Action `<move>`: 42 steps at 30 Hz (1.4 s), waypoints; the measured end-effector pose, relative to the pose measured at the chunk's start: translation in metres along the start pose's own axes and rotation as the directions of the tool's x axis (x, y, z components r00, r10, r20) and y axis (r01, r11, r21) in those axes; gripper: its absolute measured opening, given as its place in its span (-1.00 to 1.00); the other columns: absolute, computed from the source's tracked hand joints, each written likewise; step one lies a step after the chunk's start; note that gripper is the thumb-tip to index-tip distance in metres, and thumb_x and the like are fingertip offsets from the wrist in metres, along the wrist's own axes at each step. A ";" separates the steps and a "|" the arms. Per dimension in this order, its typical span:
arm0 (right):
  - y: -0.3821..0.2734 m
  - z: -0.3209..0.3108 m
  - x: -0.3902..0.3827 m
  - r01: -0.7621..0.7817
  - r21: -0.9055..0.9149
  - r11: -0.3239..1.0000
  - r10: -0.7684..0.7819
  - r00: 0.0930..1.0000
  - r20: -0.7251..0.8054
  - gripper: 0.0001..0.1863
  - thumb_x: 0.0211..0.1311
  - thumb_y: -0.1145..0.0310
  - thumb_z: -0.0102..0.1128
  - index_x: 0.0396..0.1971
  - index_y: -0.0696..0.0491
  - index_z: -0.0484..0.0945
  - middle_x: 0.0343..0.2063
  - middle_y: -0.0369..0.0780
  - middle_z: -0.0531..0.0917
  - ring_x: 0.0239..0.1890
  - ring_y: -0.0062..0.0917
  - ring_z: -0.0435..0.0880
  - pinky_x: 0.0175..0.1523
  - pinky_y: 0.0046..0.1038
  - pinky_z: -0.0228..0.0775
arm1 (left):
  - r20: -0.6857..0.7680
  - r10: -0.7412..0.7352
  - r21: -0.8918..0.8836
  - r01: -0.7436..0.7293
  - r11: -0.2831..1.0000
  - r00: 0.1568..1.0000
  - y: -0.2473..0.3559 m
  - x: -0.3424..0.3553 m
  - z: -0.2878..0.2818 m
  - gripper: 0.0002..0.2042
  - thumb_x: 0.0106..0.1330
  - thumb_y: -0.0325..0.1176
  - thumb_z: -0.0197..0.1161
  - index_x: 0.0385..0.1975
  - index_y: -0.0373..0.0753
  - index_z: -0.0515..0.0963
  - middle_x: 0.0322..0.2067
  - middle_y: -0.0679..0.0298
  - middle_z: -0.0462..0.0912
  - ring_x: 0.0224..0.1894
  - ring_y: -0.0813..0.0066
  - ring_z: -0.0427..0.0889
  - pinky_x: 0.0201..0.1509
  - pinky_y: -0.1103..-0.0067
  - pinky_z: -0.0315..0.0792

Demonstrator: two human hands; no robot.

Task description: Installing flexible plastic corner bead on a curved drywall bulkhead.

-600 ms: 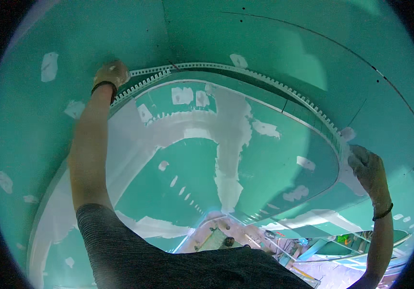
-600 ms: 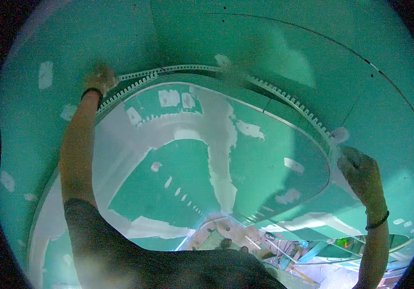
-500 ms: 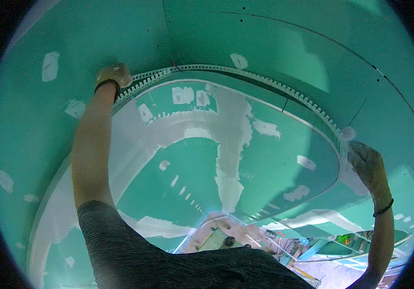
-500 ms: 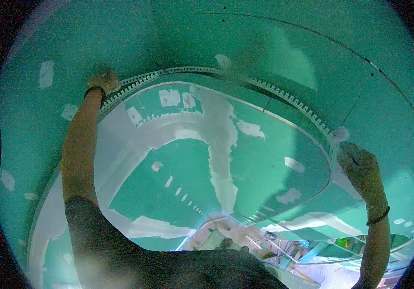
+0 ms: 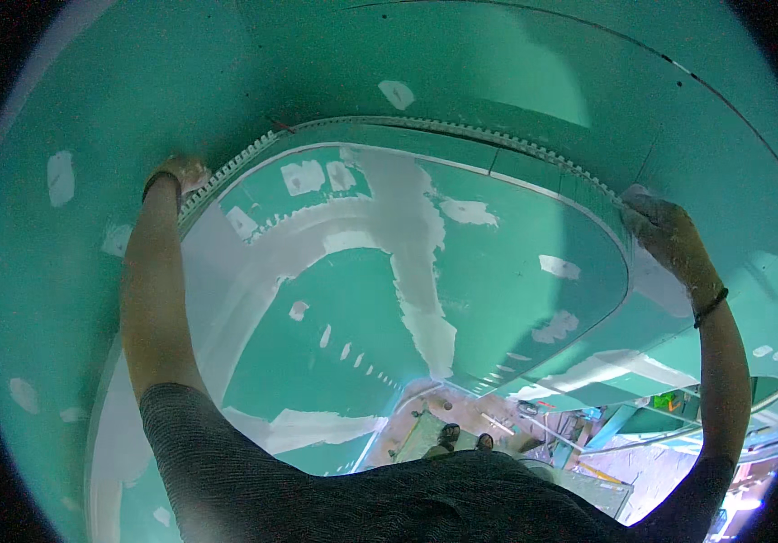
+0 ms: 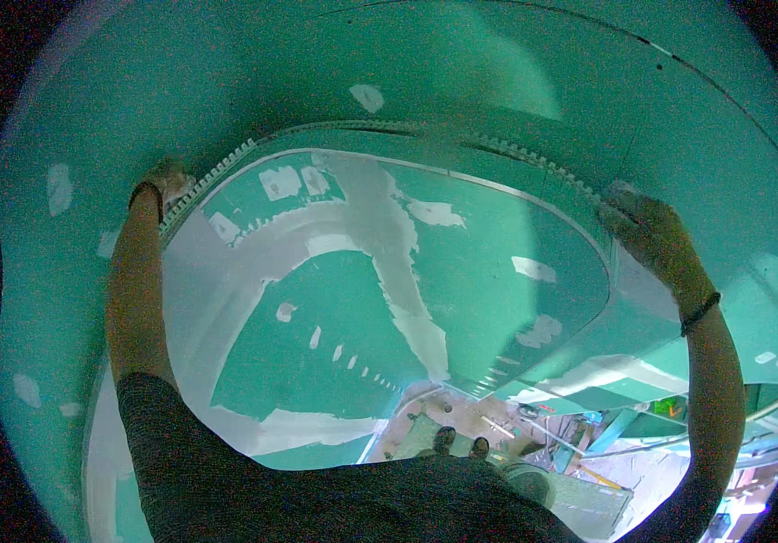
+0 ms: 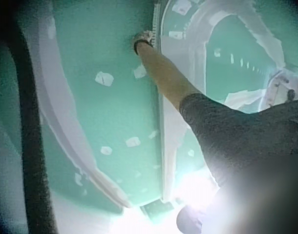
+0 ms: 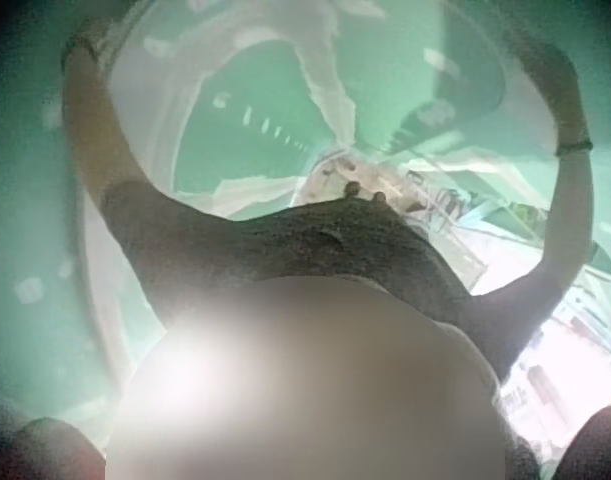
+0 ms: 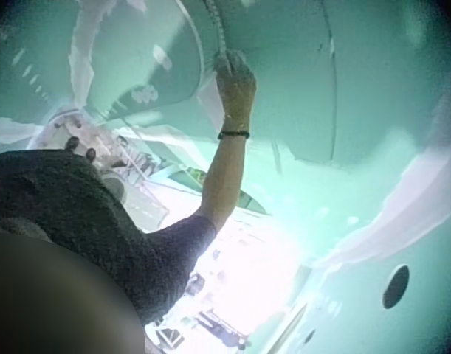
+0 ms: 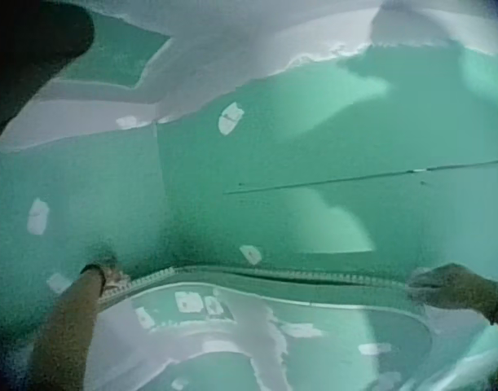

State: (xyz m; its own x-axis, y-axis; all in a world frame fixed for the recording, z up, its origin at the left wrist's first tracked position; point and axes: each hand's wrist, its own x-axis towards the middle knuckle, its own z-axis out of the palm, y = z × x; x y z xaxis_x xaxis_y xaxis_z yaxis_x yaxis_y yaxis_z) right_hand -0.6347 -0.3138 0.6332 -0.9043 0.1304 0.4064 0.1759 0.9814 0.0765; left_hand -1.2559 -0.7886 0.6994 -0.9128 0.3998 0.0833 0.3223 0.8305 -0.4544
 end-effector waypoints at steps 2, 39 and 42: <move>-0.009 0.000 0.012 -0.281 0.073 0.957 0.256 0.935 0.246 -0.49 0.09 0.49 0.34 0.12 -0.01 0.61 0.09 -0.09 0.70 -0.01 -0.11 0.75 0.03 -0.21 0.68 | 0.188 0.083 0.026 -0.089 0.996 0.979 0.001 -0.005 -0.006 -0.51 0.53 0.00 -0.02 0.18 -0.24 0.56 0.25 0.07 0.60 0.23 0.03 0.61 0.30 0.13 0.50; 0.059 0.089 -0.015 -0.380 0.265 0.886 0.244 0.869 0.431 -0.56 0.63 0.12 -0.08 0.21 0.09 0.58 -0.01 -0.09 0.70 -0.05 -0.41 0.69 0.10 -0.29 0.60 | -0.647 0.309 -0.452 -0.676 0.582 0.698 0.183 -0.188 -0.135 -0.58 0.57 -0.08 0.10 0.18 -0.24 0.63 0.11 -0.05 0.71 0.18 0.03 0.69 0.25 0.28 0.52; 0.059 0.083 -0.030 -0.386 0.277 0.880 0.283 0.895 0.346 -0.56 0.65 0.10 -0.10 0.22 0.04 0.59 0.01 -0.10 0.70 -0.07 -0.43 0.69 0.10 -0.31 0.59 | -0.691 0.345 -0.454 -0.753 0.477 0.635 0.232 -0.205 -0.144 -0.64 0.55 -0.18 0.16 0.17 -0.24 0.63 0.13 -0.03 0.70 0.20 0.04 0.68 0.25 0.30 0.52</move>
State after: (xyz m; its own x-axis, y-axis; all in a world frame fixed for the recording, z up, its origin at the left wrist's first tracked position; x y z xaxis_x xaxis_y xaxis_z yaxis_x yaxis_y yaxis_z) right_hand -0.6300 -0.2484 0.5496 -0.8935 0.4435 0.0704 0.3960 0.8522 -0.3421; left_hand -0.9583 -0.6222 0.7044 -0.2954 0.8084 0.5092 0.9546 0.2714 0.1230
